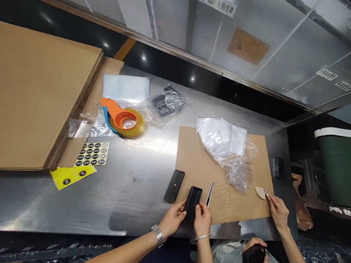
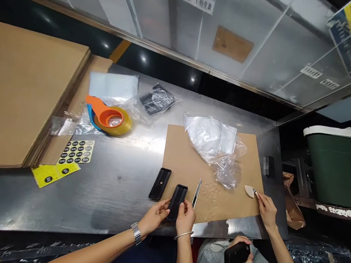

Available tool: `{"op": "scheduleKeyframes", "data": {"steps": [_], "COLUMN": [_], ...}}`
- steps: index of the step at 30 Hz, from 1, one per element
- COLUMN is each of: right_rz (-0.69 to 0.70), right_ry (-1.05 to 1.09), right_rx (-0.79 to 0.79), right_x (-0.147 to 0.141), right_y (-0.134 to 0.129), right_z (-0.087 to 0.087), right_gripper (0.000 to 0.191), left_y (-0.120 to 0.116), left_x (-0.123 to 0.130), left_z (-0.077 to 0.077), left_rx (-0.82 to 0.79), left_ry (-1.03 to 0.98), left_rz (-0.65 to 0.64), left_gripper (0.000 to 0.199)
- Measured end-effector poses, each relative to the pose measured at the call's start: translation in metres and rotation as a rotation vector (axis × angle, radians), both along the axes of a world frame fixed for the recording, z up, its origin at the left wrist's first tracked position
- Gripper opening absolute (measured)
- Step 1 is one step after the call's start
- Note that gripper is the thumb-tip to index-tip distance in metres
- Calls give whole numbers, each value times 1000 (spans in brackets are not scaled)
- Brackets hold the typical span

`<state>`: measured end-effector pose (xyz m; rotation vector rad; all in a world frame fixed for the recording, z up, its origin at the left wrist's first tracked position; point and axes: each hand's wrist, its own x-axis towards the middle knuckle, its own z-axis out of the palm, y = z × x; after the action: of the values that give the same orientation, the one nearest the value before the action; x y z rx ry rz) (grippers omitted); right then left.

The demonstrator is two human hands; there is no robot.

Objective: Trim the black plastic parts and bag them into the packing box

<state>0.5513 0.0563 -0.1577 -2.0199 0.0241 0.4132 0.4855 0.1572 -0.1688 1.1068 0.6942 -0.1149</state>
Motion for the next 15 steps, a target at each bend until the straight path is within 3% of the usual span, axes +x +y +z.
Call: {"op": "scheduleKeyframes", "data": {"steps": [2, 5, 9, 12, 15], "right_rz": [-11, -39, -92, -119, -108], "right_ry": [-91, -241, -432, -522, -592], "right_rx": [-82, -171, -283, -396, -486], "right_x": [12, 46, 124, 189, 237], "right_y": [2, 7, 17, 30, 43], "right_z": [-2, 8, 28, 37, 42], "right_gripper": [30, 33, 32, 25, 24], "left_y": [-2, -4, -8, -9, -1], "left_x": [3, 4, -3, -15, -21], "left_z": [-14, -21, -16, -16, -22], "left_rx": [89, 217, 340, 394, 347], "left_ry": [34, 80, 83, 61, 49], "left_rz": [-9, -22, -36, -115, -196], "left_gripper": [54, 51, 50, 54, 56]}}
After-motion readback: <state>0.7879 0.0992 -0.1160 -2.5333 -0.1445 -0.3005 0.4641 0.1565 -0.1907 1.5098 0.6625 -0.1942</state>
